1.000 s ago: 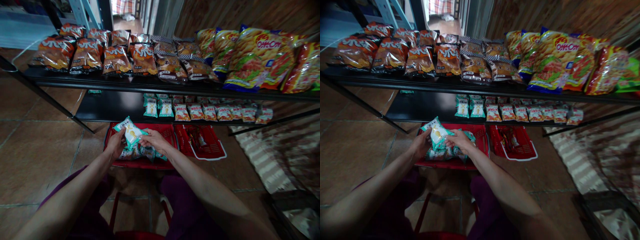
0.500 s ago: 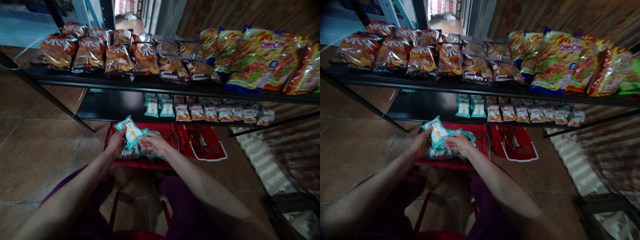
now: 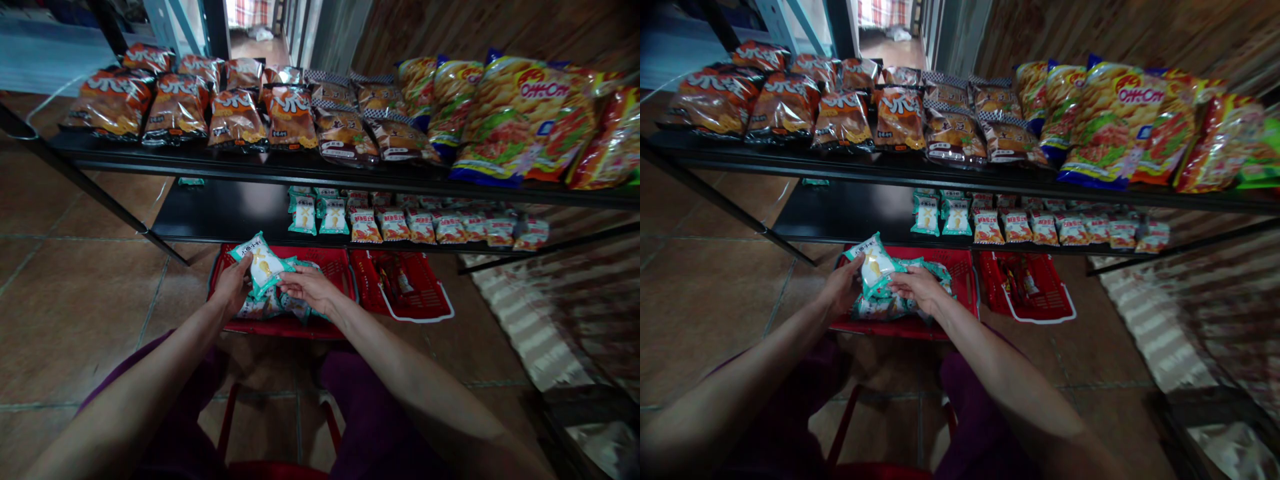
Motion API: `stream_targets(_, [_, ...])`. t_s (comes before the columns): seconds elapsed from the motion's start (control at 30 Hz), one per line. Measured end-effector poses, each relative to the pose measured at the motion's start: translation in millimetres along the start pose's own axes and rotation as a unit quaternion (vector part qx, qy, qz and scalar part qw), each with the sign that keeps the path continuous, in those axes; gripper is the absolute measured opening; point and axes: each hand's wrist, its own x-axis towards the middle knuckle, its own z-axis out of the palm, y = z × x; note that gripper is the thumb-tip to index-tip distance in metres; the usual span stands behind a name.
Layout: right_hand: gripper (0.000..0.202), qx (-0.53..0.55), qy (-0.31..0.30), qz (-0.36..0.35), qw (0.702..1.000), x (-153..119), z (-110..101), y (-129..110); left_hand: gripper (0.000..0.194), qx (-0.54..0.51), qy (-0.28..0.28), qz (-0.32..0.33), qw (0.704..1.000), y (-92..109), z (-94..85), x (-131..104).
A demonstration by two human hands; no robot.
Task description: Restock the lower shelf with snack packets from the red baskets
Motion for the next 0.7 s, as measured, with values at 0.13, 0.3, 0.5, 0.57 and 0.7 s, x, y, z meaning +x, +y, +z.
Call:
stream_targets(0.13, [0.013,0.01,0.003,-0.002,1.0,0,1,1,0.029,0.003,-0.014,0.008,1.0,1,0.3,-1])
stream_targets(0.3, [0.015,0.027,0.014,-0.004,1.0,2,2,3,0.029,0.01,-0.015,0.023,1.0,1,0.6,-4])
stream_targets(0.5, [0.017,0.006,0.023,-0.037,0.999,6,-1,5,0.033,0.018,-0.033,0.013,0.999,3,1.5,-6])
stream_targets(0.57, [0.019,-0.011,0.025,-0.06,0.998,6,-2,6,0.035,0.027,-0.035,0.016,0.999,5,1.2,-7])
stream_targets(0.7, [0.021,-0.066,0.021,-0.104,0.992,7,-3,10,0.037,0.045,-0.021,0.021,0.999,6,-0.2,-8])
